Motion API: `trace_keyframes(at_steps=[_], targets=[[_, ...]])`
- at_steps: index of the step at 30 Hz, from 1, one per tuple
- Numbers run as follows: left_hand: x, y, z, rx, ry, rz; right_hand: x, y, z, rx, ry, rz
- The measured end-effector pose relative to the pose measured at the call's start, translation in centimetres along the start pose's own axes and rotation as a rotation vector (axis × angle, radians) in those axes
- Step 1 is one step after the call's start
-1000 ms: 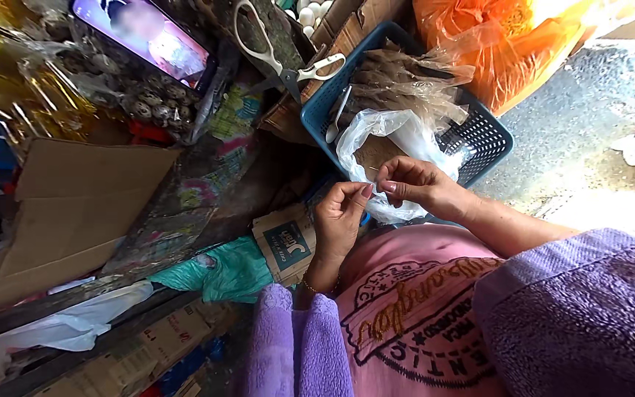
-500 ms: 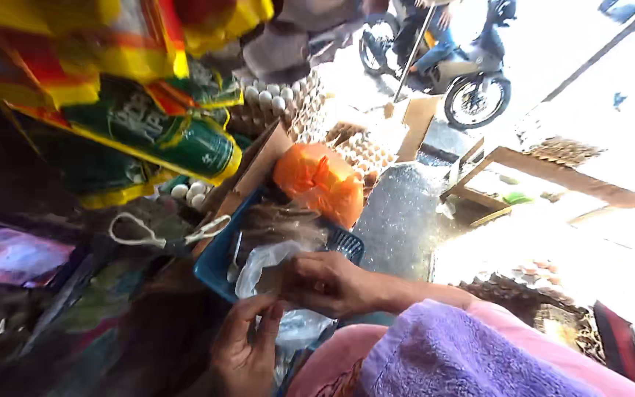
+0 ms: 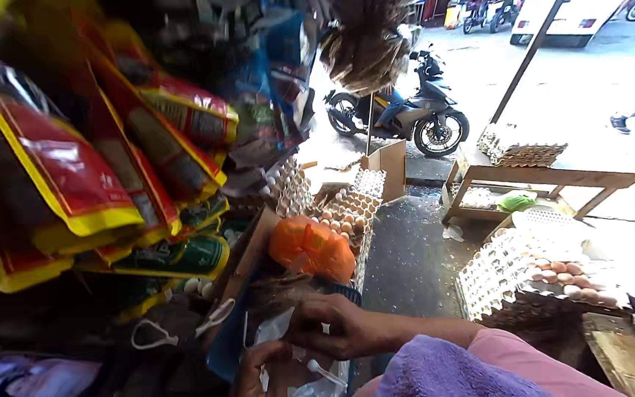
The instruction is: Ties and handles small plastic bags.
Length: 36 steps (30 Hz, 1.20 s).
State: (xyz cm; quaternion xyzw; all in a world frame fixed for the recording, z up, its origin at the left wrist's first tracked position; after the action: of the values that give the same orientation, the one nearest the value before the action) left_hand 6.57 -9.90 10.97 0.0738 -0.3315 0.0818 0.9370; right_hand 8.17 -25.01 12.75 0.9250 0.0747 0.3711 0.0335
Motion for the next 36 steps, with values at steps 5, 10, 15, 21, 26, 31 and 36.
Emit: trace_keyframes(at_steps=[5,10,15,21,26,31,36], targets=[[0.1,-2.1,1.4,0.005,-0.028,0.000,0.2,2.1,-1.7,0.017,0.041,-0.008],[-0.8,-7.9,1.5,-0.124,0.037,-0.102,-2.3,6.8,-1.5,-0.075,-0.042,0.073],[-1.9,-13.8,2.7,-0.080,0.098,-0.146,-4.1,11.9,-1.7,-0.335,-0.031,0.136],[-3.3,-18.9,3.2,0.116,0.002,-0.173,-6.0,14.9,-0.9,-0.597,0.217,0.239],[-4.3,-21.5,4.2,0.135,0.005,-0.133,-6.9,17.3,0.3,-0.504,0.023,0.242],[-4.7,-23.7,4.6,0.151,0.016,-0.173,-7.8,19.1,-0.4,-0.438,0.059,0.224],[-5.4,-25.9,5.0,0.214,-0.017,-0.234,-8.7,21.7,0.4,-0.422,-0.040,0.245]])
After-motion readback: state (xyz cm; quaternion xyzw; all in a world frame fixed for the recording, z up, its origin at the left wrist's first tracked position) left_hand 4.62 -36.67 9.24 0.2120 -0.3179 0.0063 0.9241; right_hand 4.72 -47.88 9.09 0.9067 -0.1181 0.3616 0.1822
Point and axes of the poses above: each hand's wrist, its own x-axis towards the middle knuckle, its own y-axis out of the back of the hand, z = x × y, the point moved 8 cm from there along x, towards the middle knuckle, and after that the axes turned 14 degrees about z, right-handed, at the moved point
